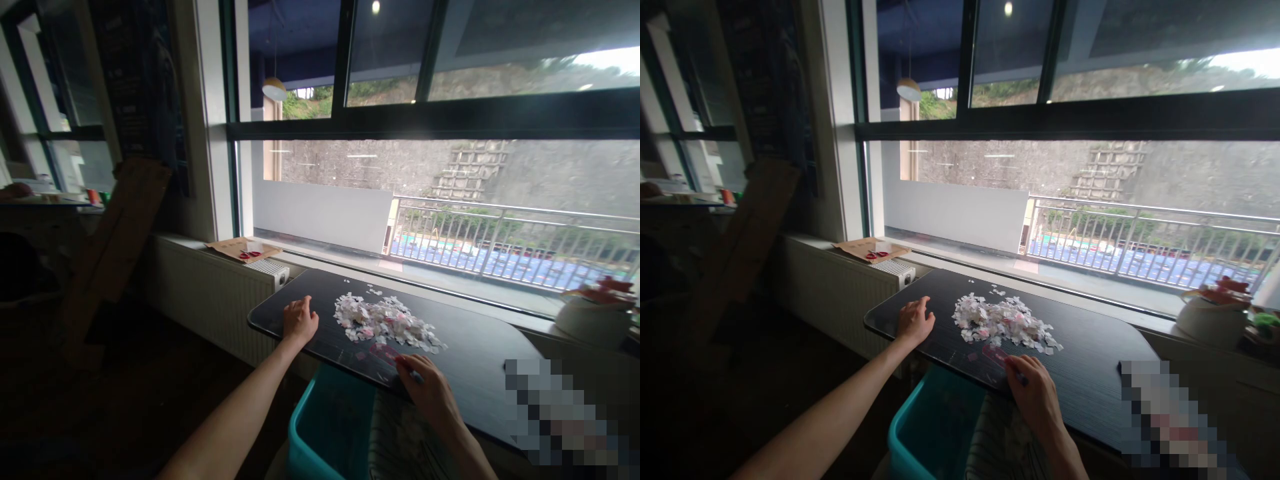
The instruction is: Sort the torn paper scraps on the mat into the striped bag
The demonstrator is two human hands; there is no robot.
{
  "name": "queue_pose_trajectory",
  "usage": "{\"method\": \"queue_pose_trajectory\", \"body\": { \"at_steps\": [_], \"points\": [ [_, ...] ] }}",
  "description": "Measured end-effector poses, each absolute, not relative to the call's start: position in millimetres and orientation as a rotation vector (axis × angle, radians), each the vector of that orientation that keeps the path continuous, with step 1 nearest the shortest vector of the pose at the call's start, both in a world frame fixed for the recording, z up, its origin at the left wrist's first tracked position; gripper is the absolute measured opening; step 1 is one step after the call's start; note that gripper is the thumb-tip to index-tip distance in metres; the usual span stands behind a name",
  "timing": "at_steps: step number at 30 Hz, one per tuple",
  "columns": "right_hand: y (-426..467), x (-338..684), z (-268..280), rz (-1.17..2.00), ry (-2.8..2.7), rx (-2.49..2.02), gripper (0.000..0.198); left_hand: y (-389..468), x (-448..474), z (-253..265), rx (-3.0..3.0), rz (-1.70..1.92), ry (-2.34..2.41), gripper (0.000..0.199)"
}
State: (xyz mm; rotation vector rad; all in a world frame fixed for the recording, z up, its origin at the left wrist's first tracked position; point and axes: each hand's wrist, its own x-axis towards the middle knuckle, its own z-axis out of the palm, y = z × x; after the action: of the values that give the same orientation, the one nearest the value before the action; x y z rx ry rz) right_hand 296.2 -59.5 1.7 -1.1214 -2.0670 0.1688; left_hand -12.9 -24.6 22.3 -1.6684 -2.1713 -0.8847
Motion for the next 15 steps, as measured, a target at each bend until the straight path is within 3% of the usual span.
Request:
{"method": "queue_pose_trajectory", "body": {
  "at_steps": [15],
  "points": [
    [-79.2,274.2,11.3,0.458,-2.22,-0.876,0.032,-23.4,-13.9,19.5,-1.659,-0.89,-2.174,0.039]
  ]
}}
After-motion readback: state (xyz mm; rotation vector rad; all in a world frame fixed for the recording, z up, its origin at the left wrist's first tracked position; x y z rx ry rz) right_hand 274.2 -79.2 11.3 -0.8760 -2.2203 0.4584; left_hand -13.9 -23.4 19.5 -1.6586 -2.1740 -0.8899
